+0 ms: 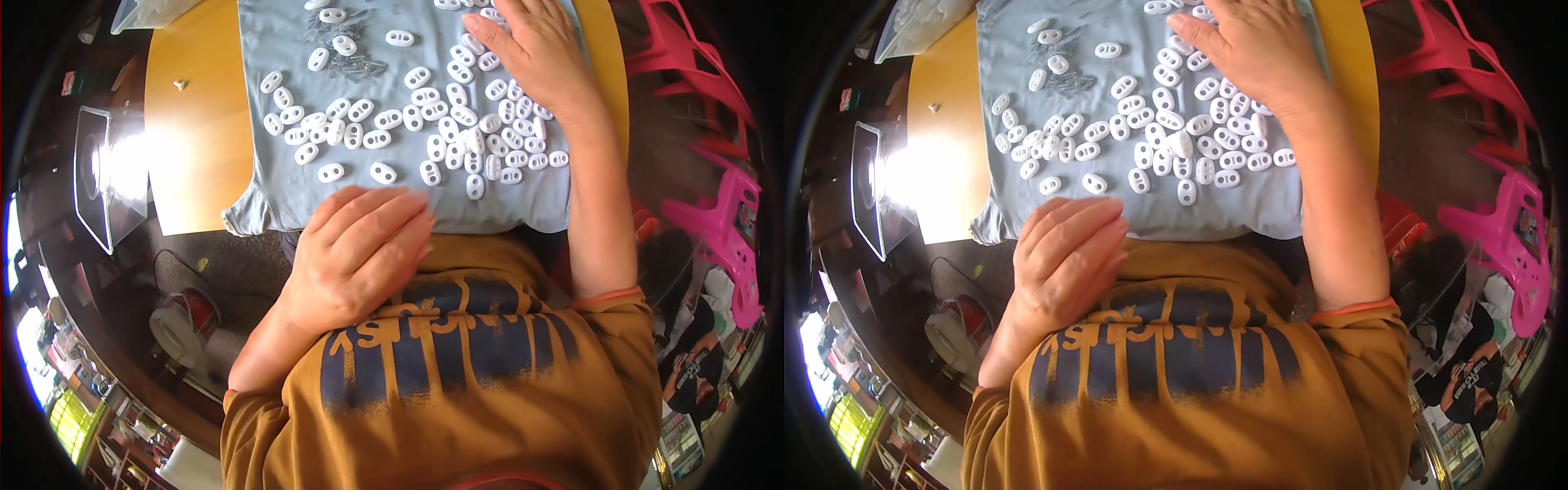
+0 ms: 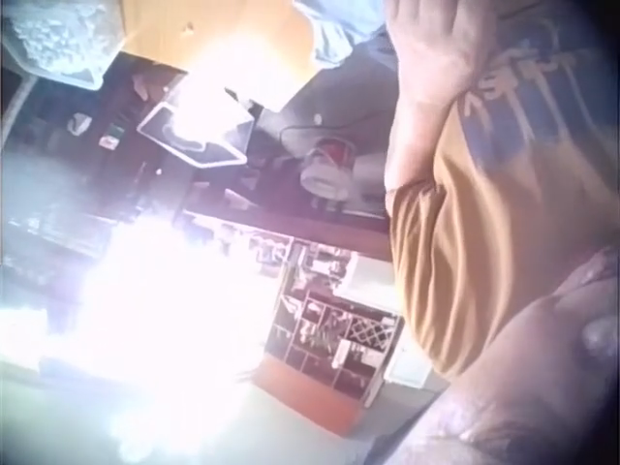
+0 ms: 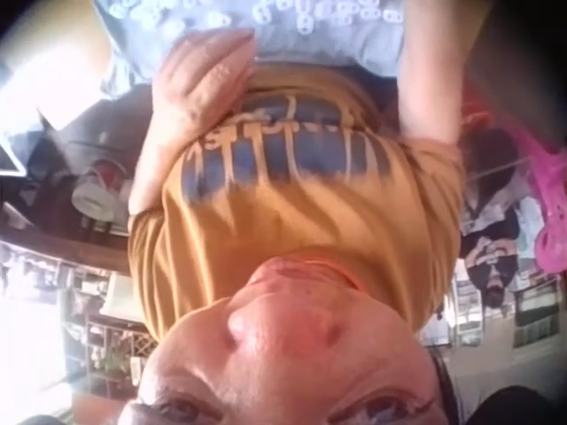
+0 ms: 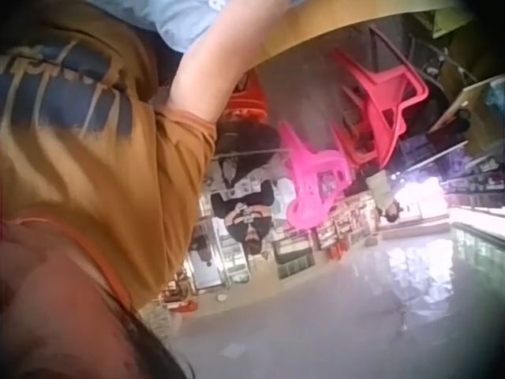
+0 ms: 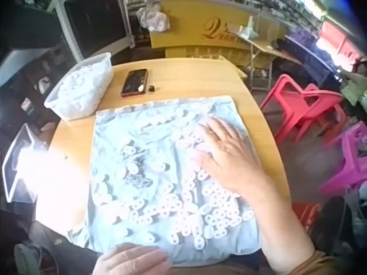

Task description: Assembling small white plastic components by inserting metal pins into them.

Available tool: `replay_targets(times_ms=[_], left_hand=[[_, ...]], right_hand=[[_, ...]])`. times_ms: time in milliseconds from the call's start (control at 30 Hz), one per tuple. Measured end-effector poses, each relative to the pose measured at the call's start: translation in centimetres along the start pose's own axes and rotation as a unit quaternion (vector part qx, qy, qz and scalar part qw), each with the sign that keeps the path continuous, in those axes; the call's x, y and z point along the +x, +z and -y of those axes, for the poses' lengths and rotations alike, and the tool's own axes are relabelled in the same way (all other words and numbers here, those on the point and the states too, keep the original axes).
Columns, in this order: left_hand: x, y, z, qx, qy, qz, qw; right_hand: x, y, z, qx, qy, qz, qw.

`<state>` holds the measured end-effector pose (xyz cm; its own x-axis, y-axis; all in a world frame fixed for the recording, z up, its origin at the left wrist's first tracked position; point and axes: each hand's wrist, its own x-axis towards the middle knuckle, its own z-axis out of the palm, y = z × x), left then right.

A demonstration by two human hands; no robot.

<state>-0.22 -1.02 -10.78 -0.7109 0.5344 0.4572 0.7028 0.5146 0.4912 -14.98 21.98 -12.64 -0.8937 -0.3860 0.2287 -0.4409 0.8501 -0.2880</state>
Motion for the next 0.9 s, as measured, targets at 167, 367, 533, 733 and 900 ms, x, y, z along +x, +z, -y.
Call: replay_targets(times_ms=[167,367,533,733,900], left_hand=[[3.2,1.8,-0.6,0.03,-0.035,0.137,0.99],[1.6,1.3,0.4,0.085,-0.036,0.141,0.986],[1.7,1.4,0.5,0.074,-0.043,0.131,0.988],[4.3,2.9,-0.4,0.055,-0.072,0.168,0.982],[4.2,2.7,0.2,0.06,-0.021,0.174,0.983]], right_hand=[[0.0,-0.4,0.4,0.009,0.021,0.013,1.0],[-0.6,-0.3,0.1,0.048,-0.012,-0.034,0.998],[-0.3,2.1,-2.6,0.395,-0.147,-0.227,0.878],[-0.5,0.4,-1.8,0.442,0.086,-0.09,0.888],[-0.1,-1.2,-2.2,0.49,0.077,-0.104,0.862]])
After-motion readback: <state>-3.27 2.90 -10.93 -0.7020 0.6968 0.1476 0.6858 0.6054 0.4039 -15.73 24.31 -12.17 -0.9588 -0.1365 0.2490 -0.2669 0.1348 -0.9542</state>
